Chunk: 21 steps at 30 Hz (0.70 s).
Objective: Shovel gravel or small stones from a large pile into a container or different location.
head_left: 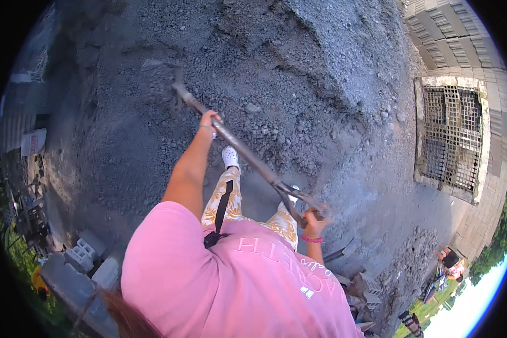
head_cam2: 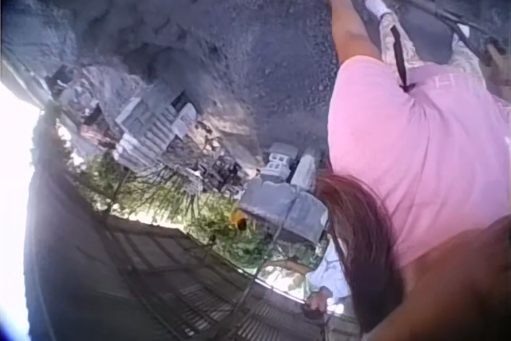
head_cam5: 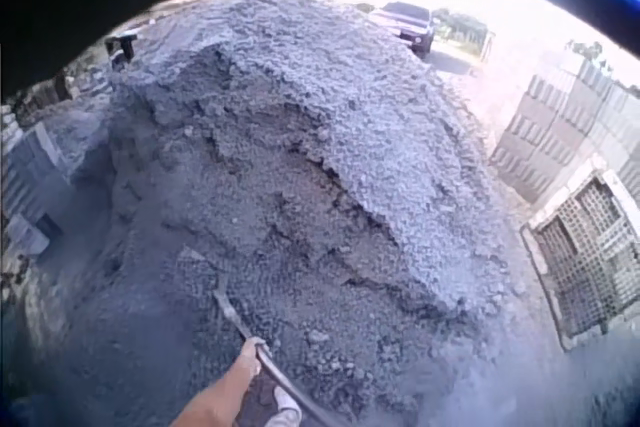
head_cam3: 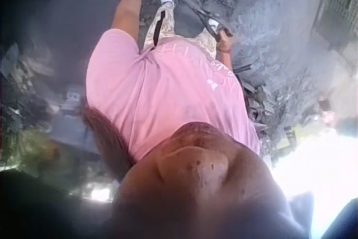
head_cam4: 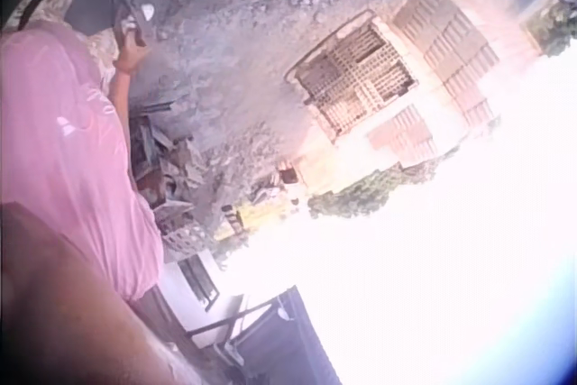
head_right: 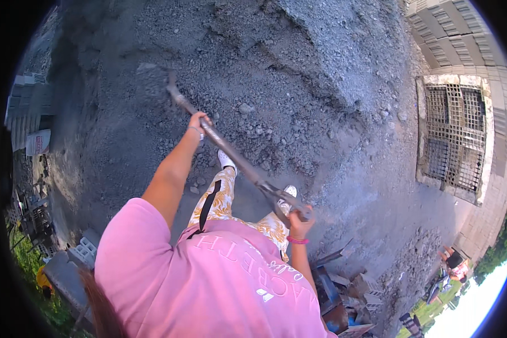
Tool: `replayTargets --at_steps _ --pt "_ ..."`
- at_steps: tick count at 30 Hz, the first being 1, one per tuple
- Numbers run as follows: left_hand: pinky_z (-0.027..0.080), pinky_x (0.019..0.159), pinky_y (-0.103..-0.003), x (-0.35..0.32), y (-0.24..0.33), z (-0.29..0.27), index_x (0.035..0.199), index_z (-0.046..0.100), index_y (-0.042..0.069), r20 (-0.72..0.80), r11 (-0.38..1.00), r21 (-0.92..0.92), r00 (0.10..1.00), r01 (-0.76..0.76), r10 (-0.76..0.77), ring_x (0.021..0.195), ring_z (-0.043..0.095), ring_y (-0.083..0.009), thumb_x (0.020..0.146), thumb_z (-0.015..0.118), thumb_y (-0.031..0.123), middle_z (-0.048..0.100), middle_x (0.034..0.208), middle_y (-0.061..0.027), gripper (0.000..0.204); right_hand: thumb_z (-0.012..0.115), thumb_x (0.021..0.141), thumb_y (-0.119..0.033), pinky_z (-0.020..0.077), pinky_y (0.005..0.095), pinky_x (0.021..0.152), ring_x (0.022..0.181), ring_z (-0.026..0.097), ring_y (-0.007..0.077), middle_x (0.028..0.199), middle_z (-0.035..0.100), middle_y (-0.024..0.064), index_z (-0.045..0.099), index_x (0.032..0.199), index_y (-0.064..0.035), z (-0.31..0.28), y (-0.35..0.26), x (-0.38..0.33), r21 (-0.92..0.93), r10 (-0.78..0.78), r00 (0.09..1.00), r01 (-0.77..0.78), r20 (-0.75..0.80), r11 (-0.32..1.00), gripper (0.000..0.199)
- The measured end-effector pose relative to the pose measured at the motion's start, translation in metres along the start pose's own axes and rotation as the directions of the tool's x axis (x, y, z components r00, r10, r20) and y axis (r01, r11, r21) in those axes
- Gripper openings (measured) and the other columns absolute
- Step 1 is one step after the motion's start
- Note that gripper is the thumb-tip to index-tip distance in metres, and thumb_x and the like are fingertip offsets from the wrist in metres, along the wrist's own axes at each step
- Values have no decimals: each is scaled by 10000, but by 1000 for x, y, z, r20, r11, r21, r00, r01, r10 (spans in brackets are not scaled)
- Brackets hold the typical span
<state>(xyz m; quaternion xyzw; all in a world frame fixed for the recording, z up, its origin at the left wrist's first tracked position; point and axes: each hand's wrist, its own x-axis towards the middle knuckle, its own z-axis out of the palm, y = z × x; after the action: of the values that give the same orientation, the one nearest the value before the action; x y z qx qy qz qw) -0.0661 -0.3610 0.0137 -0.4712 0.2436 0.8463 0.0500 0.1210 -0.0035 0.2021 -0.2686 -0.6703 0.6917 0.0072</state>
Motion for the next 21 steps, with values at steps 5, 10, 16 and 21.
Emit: replayTargets --at_steps 5,10,16,21 --pt "392 423 -265 -82 147 -101 554 371 59 41 940 -277 974 -201 221 424 428 -141 581 491 61 409 485 -34 123 583 526 -19 363 237 454 479 432 84 528 448 28 474 660 -18 76 -48 -20 -25 -409 617 571 672 821 173" --pt "387 430 -279 -142 97 -70 566 371 72 -105 903 27 897 -428 429 408 407 -160 618 482 43 398 466 -44 125 547 566 -10 361 227 437 443 445 103 535 461 12 474 667 -22 2 10 -11 76 -176 820 161 544 984 126" --pt "393 389 -350 -79 -171 -32 531 423 50 -327 934 319 906 -161 268 368 421 -230 528 509 50 414 437 -86 86 496 567 4 367 236 384 409 436 135 533 445 47 435 718 -25 -199 75 -19 233 400 917 -390 4 891 166" --pt "402 406 -357 -122 -514 30 539 470 39 -299 829 476 940 295 -164 395 455 -227 523 533 63 459 453 -104 69 516 580 -34 364 259 355 390 393 134 504 394 35 412 704 -69 -437 27 -78 219 472 706 -424 -528 879 166"
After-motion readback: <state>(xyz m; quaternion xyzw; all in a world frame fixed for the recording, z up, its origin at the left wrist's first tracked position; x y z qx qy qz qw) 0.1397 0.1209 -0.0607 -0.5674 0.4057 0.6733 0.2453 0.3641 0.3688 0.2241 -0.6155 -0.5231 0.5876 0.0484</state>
